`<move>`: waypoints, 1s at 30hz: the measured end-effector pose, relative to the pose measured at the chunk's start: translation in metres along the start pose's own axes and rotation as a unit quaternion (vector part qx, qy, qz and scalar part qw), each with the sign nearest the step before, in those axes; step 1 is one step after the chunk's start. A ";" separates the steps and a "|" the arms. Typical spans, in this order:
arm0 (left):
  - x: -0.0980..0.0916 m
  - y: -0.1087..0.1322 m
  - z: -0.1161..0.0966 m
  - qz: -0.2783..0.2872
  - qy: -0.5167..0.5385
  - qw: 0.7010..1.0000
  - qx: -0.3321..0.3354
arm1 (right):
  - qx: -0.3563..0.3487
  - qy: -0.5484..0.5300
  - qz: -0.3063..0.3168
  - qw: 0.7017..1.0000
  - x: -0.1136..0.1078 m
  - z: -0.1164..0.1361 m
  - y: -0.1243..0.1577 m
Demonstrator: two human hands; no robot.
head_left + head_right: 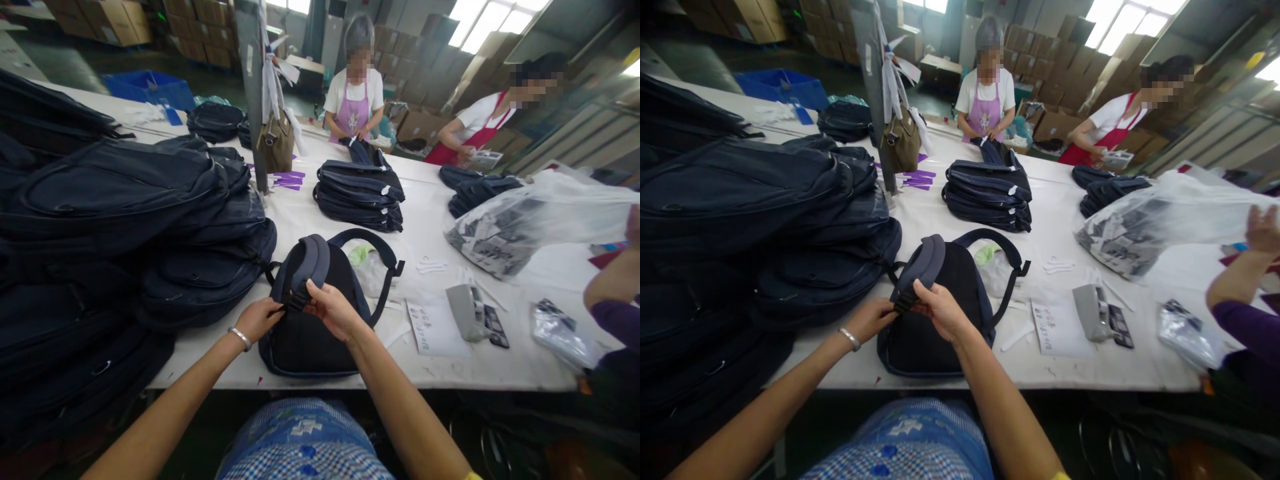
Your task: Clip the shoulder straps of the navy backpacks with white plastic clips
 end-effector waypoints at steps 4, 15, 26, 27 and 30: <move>0.007 0.013 0.018 0.045 0.069 0.989 -0.119 | 0.053 -0.042 0.006 0.998 0.002 -0.032 0.028; 0.015 0.008 0.039 0.048 -0.009 0.996 -0.072 | 0.065 -0.121 -0.090 0.986 -0.015 -0.050 0.049; 0.005 0.018 0.011 0.041 -0.157 0.985 -0.056 | 0.014 -0.085 -0.047 0.995 0.000 -0.026 0.026; 0.006 0.018 0.013 0.048 -0.140 0.988 -0.047 | 0.015 -0.083 -0.049 0.995 -0.001 -0.026 0.026; 0.011 0.014 0.020 0.058 -0.110 0.992 -0.027 | 0.022 -0.087 -0.058 0.994 -0.003 -0.026 0.028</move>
Point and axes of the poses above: each hand's wrist, its own y-axis away from the middle knuckle, its own x-axis out of the palm, z = x × y, the point moved 2 cm from there along -y, towards the middle knuckle, and after that the axes turned 9 degrees about -x, right-handed, at the moved point
